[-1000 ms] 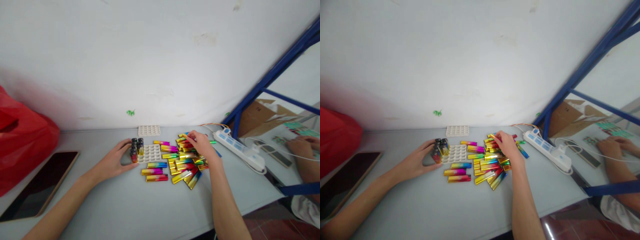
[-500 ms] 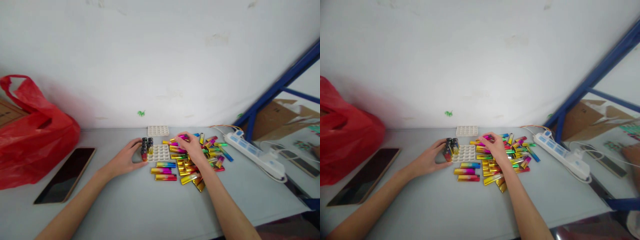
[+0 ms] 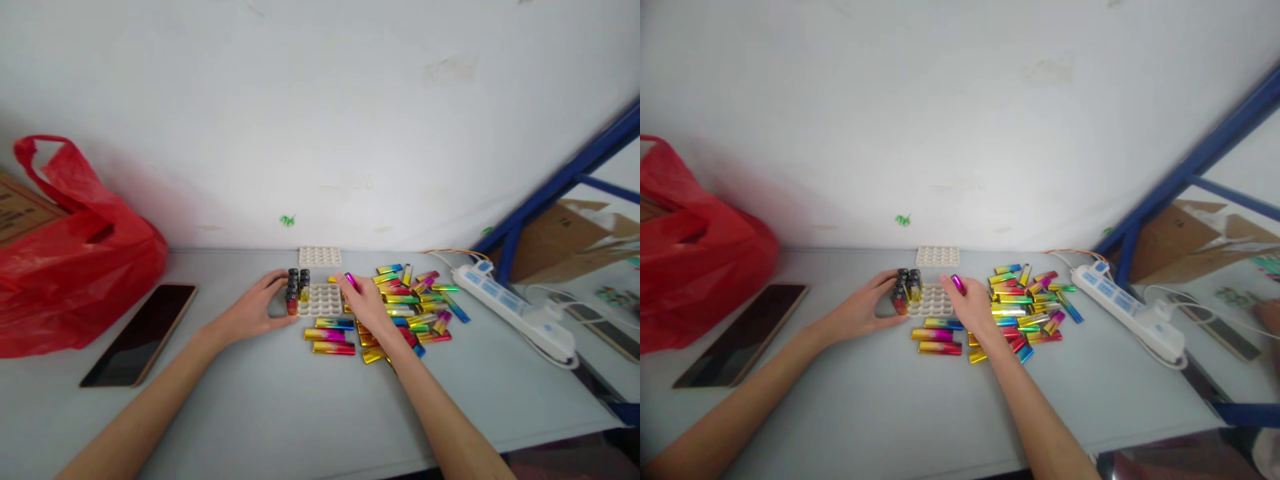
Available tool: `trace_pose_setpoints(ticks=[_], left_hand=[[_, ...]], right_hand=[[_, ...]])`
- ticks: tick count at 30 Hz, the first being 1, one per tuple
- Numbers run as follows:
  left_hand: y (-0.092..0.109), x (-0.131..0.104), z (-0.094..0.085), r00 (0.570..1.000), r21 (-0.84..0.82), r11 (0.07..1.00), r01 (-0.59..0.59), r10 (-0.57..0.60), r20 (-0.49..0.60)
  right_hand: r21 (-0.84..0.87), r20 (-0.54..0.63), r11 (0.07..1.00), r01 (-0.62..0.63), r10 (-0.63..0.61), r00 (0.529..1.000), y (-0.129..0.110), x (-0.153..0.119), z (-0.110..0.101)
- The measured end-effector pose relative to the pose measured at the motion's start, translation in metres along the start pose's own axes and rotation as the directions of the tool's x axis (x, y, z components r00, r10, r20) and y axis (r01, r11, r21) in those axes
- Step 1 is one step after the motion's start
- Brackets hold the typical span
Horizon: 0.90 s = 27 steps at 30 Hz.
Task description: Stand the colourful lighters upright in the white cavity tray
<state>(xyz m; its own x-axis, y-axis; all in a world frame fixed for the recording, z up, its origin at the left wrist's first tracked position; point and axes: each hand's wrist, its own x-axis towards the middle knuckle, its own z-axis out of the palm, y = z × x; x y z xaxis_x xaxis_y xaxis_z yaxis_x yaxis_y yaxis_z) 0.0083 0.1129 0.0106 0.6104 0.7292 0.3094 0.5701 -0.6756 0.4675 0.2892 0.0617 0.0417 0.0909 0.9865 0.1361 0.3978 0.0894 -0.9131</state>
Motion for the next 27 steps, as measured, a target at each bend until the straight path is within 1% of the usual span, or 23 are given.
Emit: trace_pose_setpoints(ticks=[2, 6, 9, 14, 17, 23, 25, 27], left_hand=[[0.002, 0.001, -0.001, 1.000, -0.005, 1.000, 0.006, -0.006, 0.009], [0.006, 0.002, -0.003, 1.000, -0.018, 1.000, 0.002, -0.002, 0.021], [0.006, 0.002, -0.002, 1.000, -0.007, 1.000, 0.007, -0.007, 0.017], [0.005, 0.000, -0.003, 0.999, 0.006, 1.000, 0.022, -0.022, 0.031], [0.006, 0.000, -0.004, 0.999, 0.012, 1.000, 0.014, -0.014, 0.035], [0.006, 0.001, -0.004, 0.999, 0.010, 1.000, 0.022, -0.022, 0.034], [0.007, 0.002, -0.004, 0.999, 0.002, 1.000, 0.022, -0.022, 0.032], [0.008, 0.002, -0.004, 0.999, -0.007, 1.000, 0.017, -0.017, 0.027]], right_hand=[[-0.098, -0.027, 0.995, 0.001, -0.004, 1.000, -0.003, -0.003, 0.003], [-0.174, -0.057, 0.983, 0.057, -0.068, 0.996, -0.012, -0.009, 0.009], [-0.195, -0.058, 0.976, 0.093, -0.107, 0.993, -0.014, -0.012, 0.011], [-0.192, -0.063, 0.974, 0.123, -0.137, 0.988, -0.014, -0.012, 0.012], [-0.226, -0.039, 0.965, 0.133, -0.146, 0.989, -0.013, -0.012, 0.011], [-0.323, -0.002, 0.941, 0.102, -0.109, 0.994, -0.012, -0.014, 0.013], [-0.342, 0.031, 0.932, 0.121, -0.117, 0.993, -0.013, -0.015, 0.012], [-0.342, 0.086, 0.923, 0.177, -0.156, 0.984, -0.014, -0.017, 0.011]])
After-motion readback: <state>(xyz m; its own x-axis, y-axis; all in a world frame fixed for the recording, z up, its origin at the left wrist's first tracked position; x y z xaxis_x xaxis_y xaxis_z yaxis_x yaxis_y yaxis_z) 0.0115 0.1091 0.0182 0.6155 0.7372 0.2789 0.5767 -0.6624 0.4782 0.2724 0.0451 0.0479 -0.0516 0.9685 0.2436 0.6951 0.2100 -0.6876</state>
